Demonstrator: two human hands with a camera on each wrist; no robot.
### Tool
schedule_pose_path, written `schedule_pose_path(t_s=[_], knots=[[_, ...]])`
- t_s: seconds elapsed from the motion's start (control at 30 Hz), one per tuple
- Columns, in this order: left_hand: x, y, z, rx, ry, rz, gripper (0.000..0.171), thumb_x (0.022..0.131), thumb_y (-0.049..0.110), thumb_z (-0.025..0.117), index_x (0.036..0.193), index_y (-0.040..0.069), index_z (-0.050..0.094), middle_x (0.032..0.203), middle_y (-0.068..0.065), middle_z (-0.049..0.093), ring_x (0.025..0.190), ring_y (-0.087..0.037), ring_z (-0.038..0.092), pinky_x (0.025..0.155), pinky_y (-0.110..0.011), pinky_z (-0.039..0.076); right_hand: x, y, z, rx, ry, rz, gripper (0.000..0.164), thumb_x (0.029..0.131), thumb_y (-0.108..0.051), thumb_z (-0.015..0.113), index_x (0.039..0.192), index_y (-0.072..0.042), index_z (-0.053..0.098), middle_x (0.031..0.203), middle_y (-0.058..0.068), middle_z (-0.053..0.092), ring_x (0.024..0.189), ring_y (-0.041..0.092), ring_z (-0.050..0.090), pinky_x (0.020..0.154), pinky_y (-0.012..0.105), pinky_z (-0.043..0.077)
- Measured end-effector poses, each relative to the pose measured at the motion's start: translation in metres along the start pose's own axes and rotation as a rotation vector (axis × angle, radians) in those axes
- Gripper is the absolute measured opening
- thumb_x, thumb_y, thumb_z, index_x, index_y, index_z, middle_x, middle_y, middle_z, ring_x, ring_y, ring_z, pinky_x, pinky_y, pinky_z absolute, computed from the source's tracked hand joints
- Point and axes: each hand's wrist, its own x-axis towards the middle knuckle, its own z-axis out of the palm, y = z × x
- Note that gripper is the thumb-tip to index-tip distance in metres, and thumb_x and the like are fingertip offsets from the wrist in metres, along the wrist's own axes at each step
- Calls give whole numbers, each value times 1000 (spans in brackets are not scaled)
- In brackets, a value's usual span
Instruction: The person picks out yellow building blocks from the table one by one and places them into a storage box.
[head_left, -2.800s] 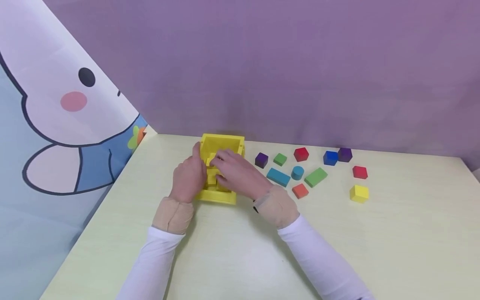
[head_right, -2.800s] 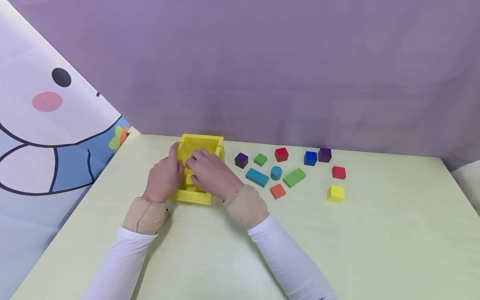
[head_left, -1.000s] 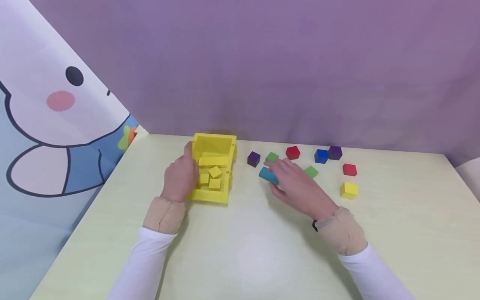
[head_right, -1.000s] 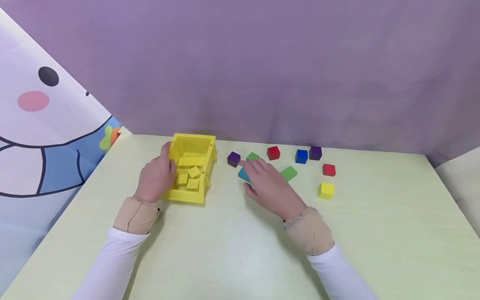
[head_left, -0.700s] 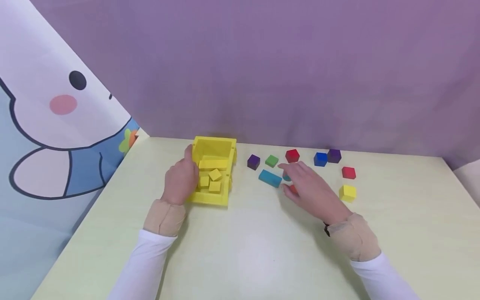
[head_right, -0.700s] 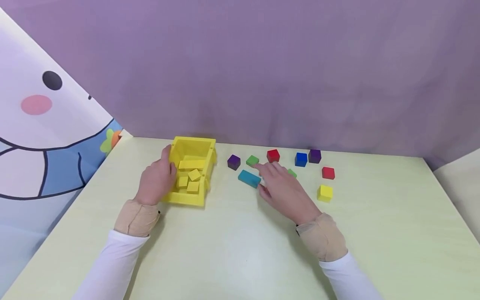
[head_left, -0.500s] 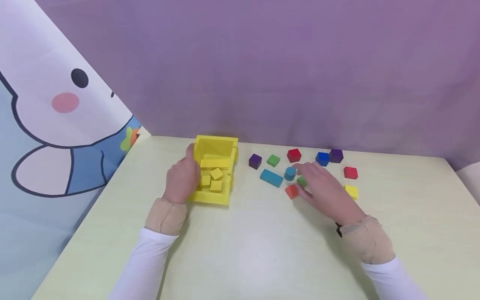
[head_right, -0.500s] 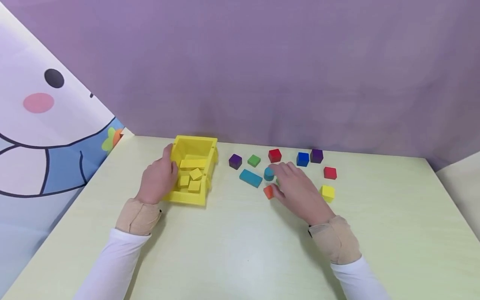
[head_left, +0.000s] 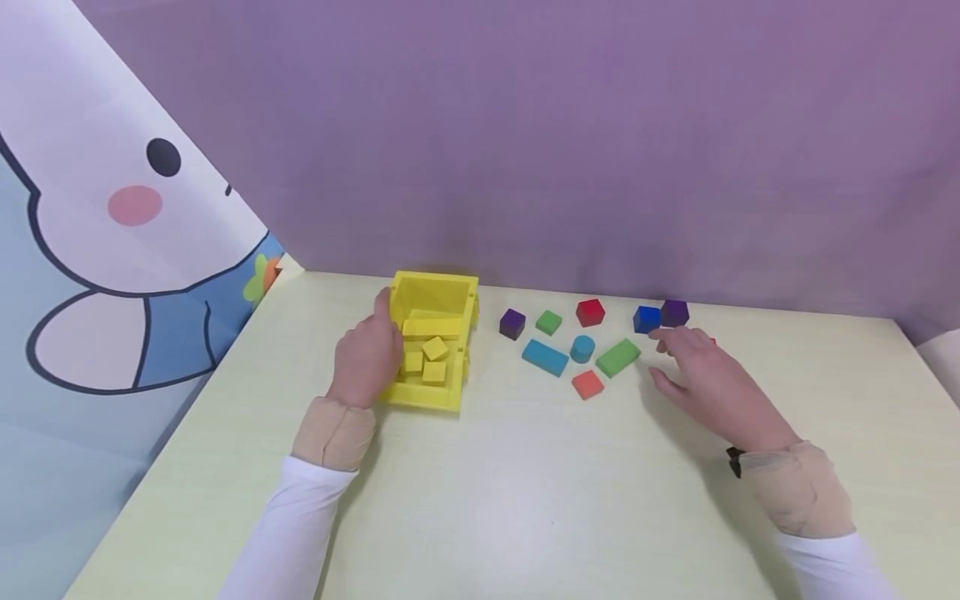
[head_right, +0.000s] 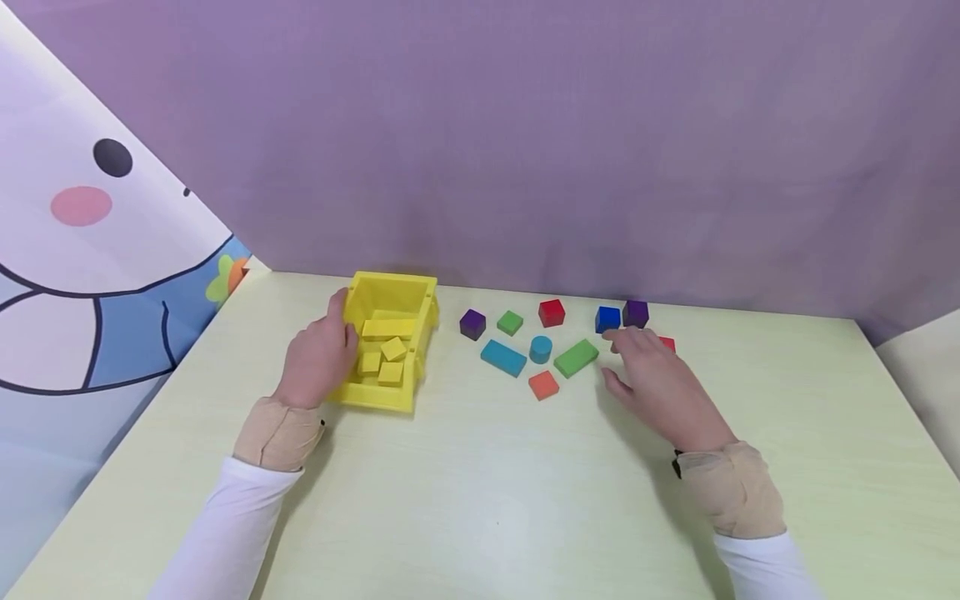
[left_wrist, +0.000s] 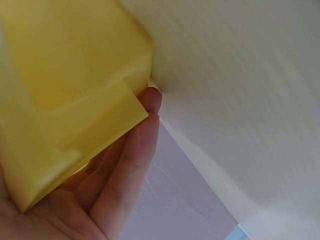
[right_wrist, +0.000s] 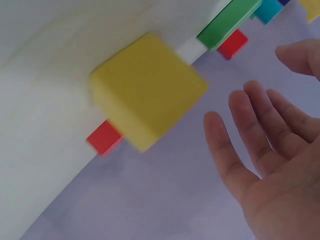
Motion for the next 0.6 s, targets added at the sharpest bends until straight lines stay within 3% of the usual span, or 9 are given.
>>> schedule_pose_path(t_s=[0.23,0.43,0.6], knots=[[-2,-1,0,0,9,6,52,91,18,36,140,5,24,62,-11,50,47,-27,46,44,-42,39,-6,11,-5,43,-102,92,50,83,-35,63,121,-6,48,106,10,54,94,25,55,77,43,46],[-1,-1,2,0,24,10,52,91,17,36,140,5,25,61,-11,49,46,-27,46,43,-42,39,-11,22,-9,27,-187,154,60,79,-48,64,118,-5,53,103,9,57,94,24,55,79,44,46],[-1,0,2,-4,39,12,51,91,16,36,139,5,26,62,-12,50,47,-29,47,43,-43,39,-15,32,-16,51,-295,190,63,75,-48,68,116,-3,52,102,9,59,93,27,56,80,46,45]])
